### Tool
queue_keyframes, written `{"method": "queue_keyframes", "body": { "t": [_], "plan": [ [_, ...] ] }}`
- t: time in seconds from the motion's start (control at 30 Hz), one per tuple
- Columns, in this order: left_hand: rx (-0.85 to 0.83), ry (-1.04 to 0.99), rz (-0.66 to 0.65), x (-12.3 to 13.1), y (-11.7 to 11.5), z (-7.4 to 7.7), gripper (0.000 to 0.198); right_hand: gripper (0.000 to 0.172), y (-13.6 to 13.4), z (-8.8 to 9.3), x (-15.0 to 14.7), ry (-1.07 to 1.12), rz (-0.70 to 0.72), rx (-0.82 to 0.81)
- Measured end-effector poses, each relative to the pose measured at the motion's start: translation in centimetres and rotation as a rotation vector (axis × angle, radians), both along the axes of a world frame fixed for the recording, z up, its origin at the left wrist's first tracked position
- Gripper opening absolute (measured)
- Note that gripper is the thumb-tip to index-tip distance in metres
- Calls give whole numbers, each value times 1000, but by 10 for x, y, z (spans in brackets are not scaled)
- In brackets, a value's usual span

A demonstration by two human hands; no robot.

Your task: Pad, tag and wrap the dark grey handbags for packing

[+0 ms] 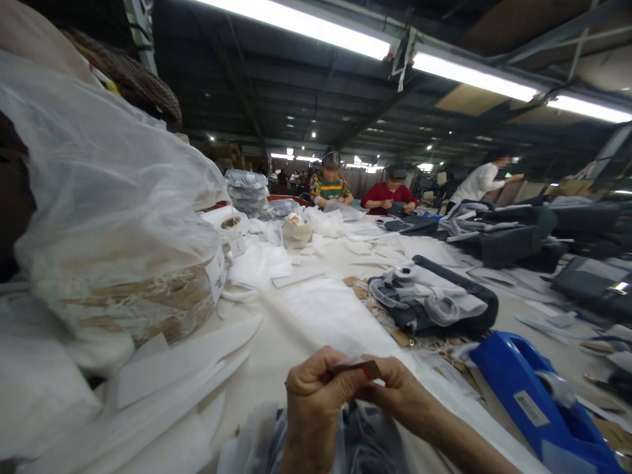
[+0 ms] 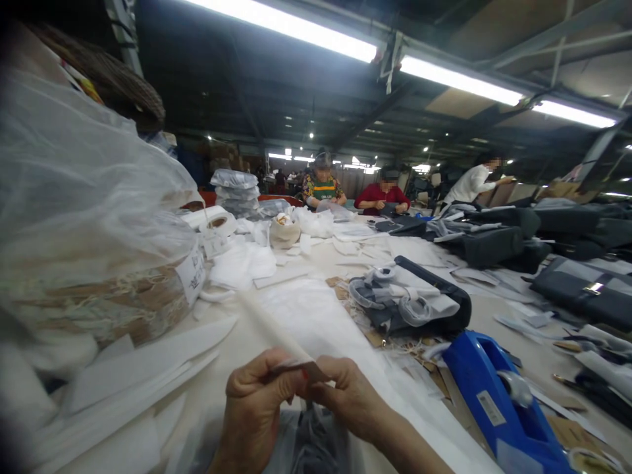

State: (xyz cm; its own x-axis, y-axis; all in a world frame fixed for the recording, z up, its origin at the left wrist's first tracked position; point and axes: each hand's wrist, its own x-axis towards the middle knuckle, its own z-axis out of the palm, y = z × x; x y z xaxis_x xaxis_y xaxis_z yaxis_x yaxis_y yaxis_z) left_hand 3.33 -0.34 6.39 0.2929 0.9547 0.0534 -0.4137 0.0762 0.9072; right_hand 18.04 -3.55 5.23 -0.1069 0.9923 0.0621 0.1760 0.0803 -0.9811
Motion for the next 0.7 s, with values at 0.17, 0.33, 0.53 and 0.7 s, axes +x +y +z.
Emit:
{"method": "queue_keyframes", "body": {
  "t": [0.17, 0.33, 0.53, 0.7],
  "plan": [
    [293, 584, 79, 1, 6, -13, 49, 48, 11, -22, 5, 127, -272, -89],
    [609, 1300, -191, 5, 11, -22, 37, 55, 21, -49, 20, 74, -405, -164],
    [637, 1398, -324, 9, 10, -24, 35, 46, 38, -71, 22, -232, -462, -233],
    [559, 1436, -348, 9, 15, -25, 31, 17, 35, -56, 32, -440, -472, -267]
  ]
}}
